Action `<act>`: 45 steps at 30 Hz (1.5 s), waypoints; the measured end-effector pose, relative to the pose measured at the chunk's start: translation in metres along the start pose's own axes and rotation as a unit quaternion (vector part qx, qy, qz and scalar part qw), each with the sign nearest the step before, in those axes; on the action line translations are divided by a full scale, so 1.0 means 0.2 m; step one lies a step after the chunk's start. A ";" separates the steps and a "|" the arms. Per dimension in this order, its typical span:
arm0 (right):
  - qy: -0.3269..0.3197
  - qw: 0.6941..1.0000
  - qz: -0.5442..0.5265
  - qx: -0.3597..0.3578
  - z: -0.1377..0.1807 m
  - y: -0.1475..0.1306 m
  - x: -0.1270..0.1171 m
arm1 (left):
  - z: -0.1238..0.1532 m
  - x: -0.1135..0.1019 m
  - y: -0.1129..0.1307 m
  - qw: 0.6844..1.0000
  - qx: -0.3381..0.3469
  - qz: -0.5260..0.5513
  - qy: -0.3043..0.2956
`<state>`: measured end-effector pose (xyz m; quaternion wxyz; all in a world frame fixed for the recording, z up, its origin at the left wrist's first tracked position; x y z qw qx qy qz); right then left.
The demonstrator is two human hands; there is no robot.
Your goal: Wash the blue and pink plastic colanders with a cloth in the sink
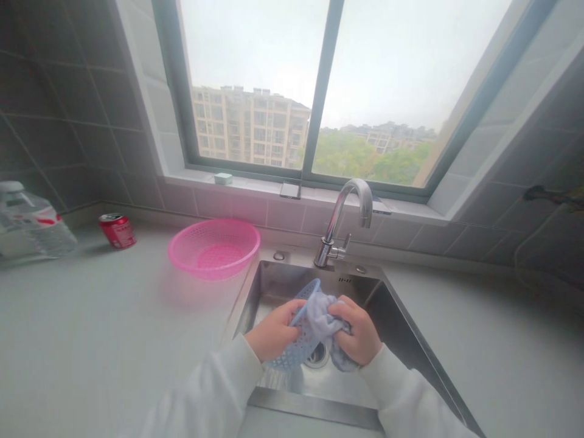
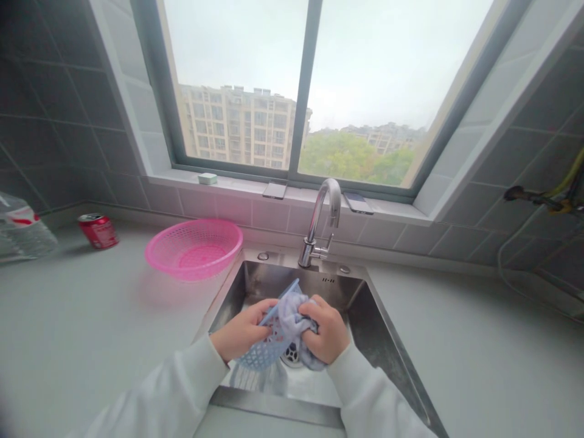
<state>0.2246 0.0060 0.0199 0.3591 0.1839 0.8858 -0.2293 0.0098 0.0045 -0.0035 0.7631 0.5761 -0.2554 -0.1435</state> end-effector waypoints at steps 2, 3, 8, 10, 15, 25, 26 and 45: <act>0.037 0.998 0.025 0.054 0.01 0.11 -0.04 | 0.00 0.01 0.00 0.999 -0.022 0.026 -0.025; 0.050 0.996 0.035 0.070 0.02 0.14 -0.05 | 0.00 0.02 0.00 0.999 -0.028 0.036 -0.031; 0.016 1.000 0.017 0.001 0.00 0.02 -0.01 | -0.01 0.00 -0.01 1.000 -0.008 0.021 0.009; -0.031 0.998 -0.009 -0.062 -0.02 -0.08 0.03 | -0.02 -0.01 -0.01 1.000 0.007 0.007 0.028; -0.008 1.000 -0.002 0.006 -0.01 0.02 0.00 | -0.01 -0.01 -0.01 1.000 -0.010 0.018 0.000; -0.033 0.997 0.000 -0.067 -0.01 -0.08 0.02 | 0.00 0.00 0.02 1.000 -0.008 0.016 0.017; -0.040 0.996 -0.006 -0.079 -0.02 -0.10 0.02 | 0.00 0.00 0.02 1.000 -0.006 0.011 0.018; 0.020 0.999 -0.002 0.040 -0.01 0.01 -0.01 | 0.05 0.00 0.04 1.000 -0.022 0.014 -0.017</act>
Point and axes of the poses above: each hand's wrist, its own z-axis away from the middle knuckle, its own x-axis out of the palm, y = z × x, the point moved 1 cm from there along -z, towards the middle knuckle, and after that the axes turned 14 degrees about -x, right-handed, at the moved point
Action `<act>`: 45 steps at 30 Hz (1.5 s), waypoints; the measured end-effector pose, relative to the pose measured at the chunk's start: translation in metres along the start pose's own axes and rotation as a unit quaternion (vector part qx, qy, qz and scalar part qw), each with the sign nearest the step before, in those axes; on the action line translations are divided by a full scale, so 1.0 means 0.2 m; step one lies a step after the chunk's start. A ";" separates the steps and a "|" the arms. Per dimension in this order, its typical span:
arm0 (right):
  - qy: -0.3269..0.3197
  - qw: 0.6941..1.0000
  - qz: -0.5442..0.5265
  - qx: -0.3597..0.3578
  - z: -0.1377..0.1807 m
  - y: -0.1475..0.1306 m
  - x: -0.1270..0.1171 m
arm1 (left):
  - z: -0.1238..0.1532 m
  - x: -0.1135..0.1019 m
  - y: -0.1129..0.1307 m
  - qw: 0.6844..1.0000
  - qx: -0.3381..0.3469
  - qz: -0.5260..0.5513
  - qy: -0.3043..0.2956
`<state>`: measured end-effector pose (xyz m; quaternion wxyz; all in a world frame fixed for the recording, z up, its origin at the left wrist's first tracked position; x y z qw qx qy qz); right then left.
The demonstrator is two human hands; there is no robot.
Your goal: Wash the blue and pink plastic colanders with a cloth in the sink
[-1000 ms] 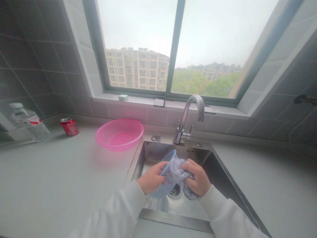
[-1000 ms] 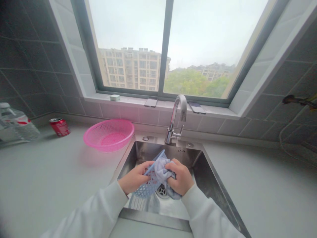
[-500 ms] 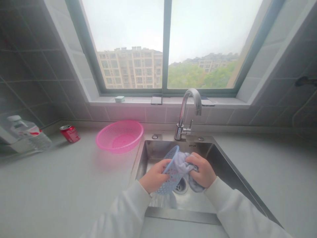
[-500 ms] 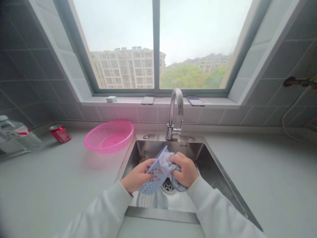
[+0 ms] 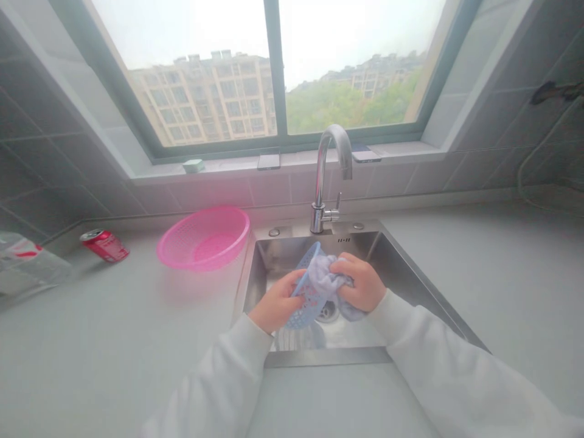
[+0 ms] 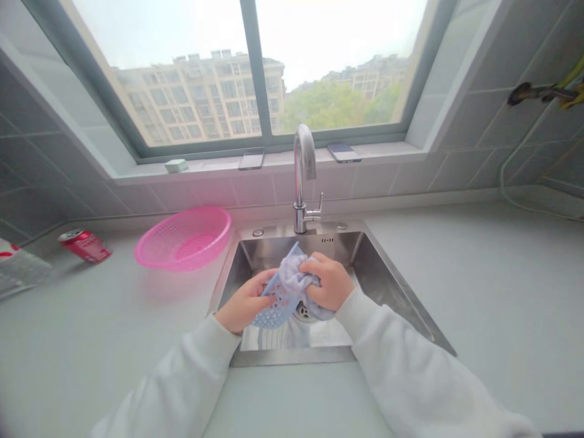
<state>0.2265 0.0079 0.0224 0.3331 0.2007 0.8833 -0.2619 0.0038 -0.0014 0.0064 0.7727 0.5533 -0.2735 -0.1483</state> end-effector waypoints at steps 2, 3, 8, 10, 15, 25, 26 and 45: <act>0.051 0.996 0.027 0.065 0.00 0.12 -0.05 | 0.01 0.00 0.00 1.000 -0.017 0.013 -0.021; 0.064 0.994 0.036 0.084 0.01 0.15 -0.06 | 0.02 0.01 0.00 0.999 -0.021 0.018 -0.025; -0.010 1.000 0.005 -0.018 0.01 -0.03 0.02 | 0.01 0.00 0.00 1.000 0.001 -0.001 0.008; -0.068 0.993 -0.027 -0.089 0.01 -0.14 0.06 | 0.00 -0.01 0.00 0.999 0.012 -0.024 0.025; -0.022 1.000 0.005 0.003 0.00 0.01 0.03 | 0.00 -0.02 0.01 0.999 0.003 -0.028 0.018; -0.038 0.999 0.004 -0.026 0.01 -0.08 0.03 | 0.00 -0.02 0.00 0.999 0.025 -0.026 0.023; -0.072 0.995 -0.014 -0.065 0.00 -0.14 0.06 | 0.00 -0.03 0.00 0.998 0.032 -0.042 0.034; 0.168 0.929 0.008 0.329 0.08 0.43 -0.08 | 0.02 -0.11 0.01 0.994 -0.036 0.079 -0.074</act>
Point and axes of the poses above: each hand's wrist, its own z-axis away from the middle knuckle, its own x-axis out of the palm, y = z × x, the point moved 1 cm from there along -z, towards the middle knuckle, and after that the axes turned 14 degrees about -x, right-handed, at the moved point
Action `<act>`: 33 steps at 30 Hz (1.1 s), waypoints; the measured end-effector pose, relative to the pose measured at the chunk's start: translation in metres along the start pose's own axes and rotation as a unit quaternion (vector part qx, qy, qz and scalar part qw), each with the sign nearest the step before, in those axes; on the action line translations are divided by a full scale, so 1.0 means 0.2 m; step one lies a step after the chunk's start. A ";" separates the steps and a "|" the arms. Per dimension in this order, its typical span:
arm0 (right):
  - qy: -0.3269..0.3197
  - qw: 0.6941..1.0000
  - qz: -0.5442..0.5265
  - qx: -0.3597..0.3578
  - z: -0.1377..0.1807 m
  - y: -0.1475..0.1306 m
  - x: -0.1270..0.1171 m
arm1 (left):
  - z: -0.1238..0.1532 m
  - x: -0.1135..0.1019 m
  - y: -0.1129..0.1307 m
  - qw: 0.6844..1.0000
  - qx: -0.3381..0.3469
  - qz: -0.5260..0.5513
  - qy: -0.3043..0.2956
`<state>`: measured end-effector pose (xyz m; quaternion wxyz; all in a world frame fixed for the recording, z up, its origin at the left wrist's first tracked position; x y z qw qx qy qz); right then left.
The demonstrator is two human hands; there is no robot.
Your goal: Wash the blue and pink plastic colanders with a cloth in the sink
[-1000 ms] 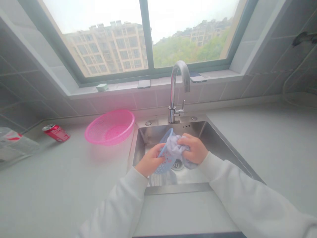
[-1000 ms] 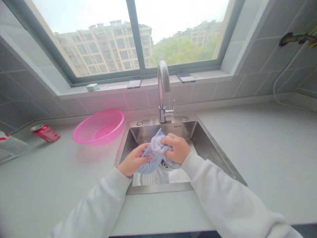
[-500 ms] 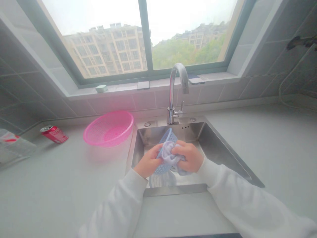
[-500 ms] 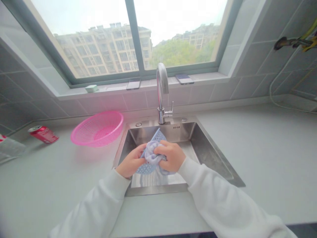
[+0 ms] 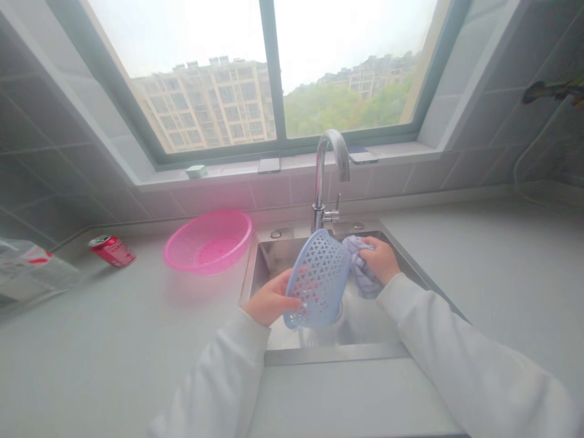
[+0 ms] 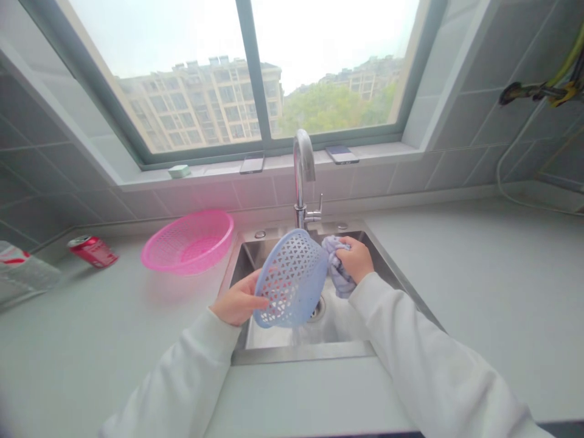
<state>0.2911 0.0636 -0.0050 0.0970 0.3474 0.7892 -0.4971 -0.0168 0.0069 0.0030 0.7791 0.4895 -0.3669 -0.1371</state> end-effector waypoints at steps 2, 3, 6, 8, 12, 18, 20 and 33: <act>0.000 1.000 0.001 0.011 0.00 0.00 -0.01 | -0.02 -0.01 -0.02 0.999 -0.041 -0.019 0.009; -0.001 1.000 0.004 0.016 0.00 0.00 -0.01 | -0.03 -0.01 -0.02 0.998 -0.048 -0.019 0.029; 0.008 1.000 0.006 0.013 -0.01 -0.01 -0.02 | -0.04 -0.01 -0.02 0.997 -0.039 -0.007 0.059; 0.015 1.000 -0.005 -0.001 0.00 -0.04 -0.03 | -0.04 0.01 -0.01 0.997 -0.023 -0.013 0.067; -0.007 0.993 -0.027 -0.118 0.11 -0.20 0.01 | -0.04 0.03 -0.01 0.987 -0.009 -0.058 0.149; -0.210 0.908 -0.015 -0.362 0.33 -0.44 0.11 | -0.07 0.03 -0.05 0.957 0.015 -0.174 0.231; -0.192 0.928 -0.005 -0.319 0.28 -0.39 0.11 | -0.07 0.03 -0.05 0.955 0.015 -0.181 0.235; -0.214 0.905 -0.010 -0.367 0.32 -0.42 0.10 | -0.08 0.03 -0.07 0.948 0.043 -0.224 0.221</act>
Point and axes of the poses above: each hand's wrist, its own z-axis away from the middle knuckle, its own x-axis out of the palm, y = z × x, the point moved 1 cm from there along -z, towards the middle knuckle, and after that the axes turned 14 degrees about -x, right-handed, at the moved point
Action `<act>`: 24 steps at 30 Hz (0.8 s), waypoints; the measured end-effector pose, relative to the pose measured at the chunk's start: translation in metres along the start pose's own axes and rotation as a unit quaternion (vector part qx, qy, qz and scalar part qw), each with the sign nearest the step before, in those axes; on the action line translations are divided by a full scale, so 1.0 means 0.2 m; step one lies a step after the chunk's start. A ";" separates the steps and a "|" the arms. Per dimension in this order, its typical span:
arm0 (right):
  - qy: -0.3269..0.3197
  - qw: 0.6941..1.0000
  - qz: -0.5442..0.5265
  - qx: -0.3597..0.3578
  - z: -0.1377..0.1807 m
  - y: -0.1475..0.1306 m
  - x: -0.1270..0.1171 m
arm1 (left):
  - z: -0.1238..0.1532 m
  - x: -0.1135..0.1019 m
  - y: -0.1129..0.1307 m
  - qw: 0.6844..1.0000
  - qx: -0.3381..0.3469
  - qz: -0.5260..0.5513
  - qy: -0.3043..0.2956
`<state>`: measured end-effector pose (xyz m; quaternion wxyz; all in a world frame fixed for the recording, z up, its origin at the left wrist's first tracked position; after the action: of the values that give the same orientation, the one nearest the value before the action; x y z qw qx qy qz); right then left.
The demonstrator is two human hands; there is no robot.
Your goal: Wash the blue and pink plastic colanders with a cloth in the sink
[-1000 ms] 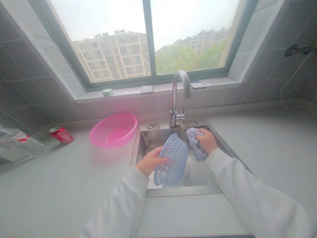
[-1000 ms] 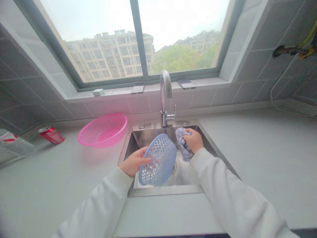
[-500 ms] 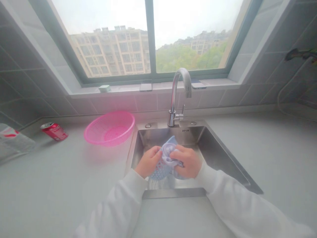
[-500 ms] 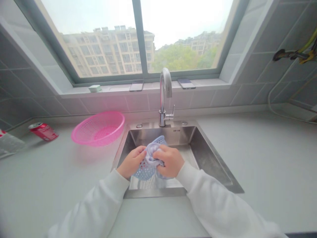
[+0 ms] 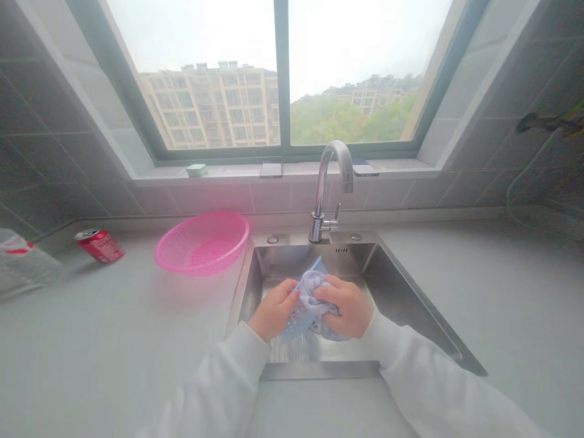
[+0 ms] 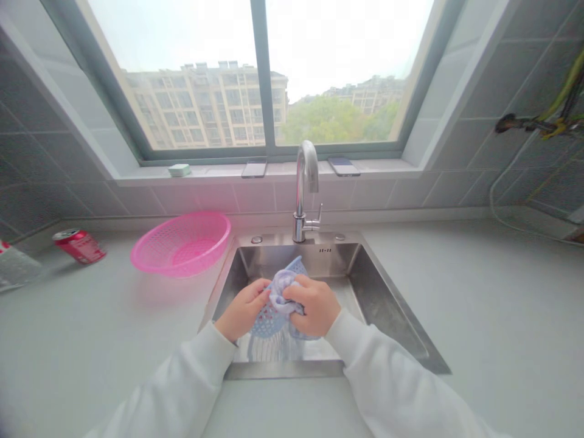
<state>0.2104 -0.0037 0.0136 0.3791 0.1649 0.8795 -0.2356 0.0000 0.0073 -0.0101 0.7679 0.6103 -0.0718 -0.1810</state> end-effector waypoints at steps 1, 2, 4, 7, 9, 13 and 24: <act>0.001 1.000 -0.003 -0.001 0.00 0.00 0.00 | 0.00 0.00 0.00 1.000 0.003 0.001 -0.001; 0.013 1.000 -0.004 0.017 -0.01 0.03 0.00 | 0.00 0.00 0.00 1.000 -0.002 0.008 -0.004; 0.057 0.994 0.001 0.090 0.00 0.14 -0.03 | 0.00 0.00 -0.01 0.999 -0.024 0.024 -0.011; 0.097 0.978 0.021 0.183 0.01 0.26 -0.08 | 0.01 0.00 -0.01 0.999 -0.038 0.033 -0.021; 0.088 0.981 0.027 0.174 0.01 0.24 -0.07 | 0.01 0.00 0.00 0.999 -0.036 0.025 -0.018; 0.010 0.999 -0.009 0.037 -0.01 0.03 0.01 | 0.02 0.00 0.02 0.999 -0.004 -0.031 0.009; 0.062 0.976 0.042 0.206 0.01 0.25 -0.08 | 0.03 0.01 0.03 1.000 -0.021 0.012 0.001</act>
<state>0.2461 0.0351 0.0092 0.2916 0.2908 0.8262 -0.3846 0.0017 0.0021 -0.0038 0.7824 0.5936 -0.0748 -0.1731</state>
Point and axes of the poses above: each hand's wrist, its own z-axis away from the middle knuckle, its own x-axis out of the palm, y = z × x, the point moved 1 cm from there along -z, towards the middle knuckle, and after that the axes turned 14 degrees about -x, right-handed, at the moved point
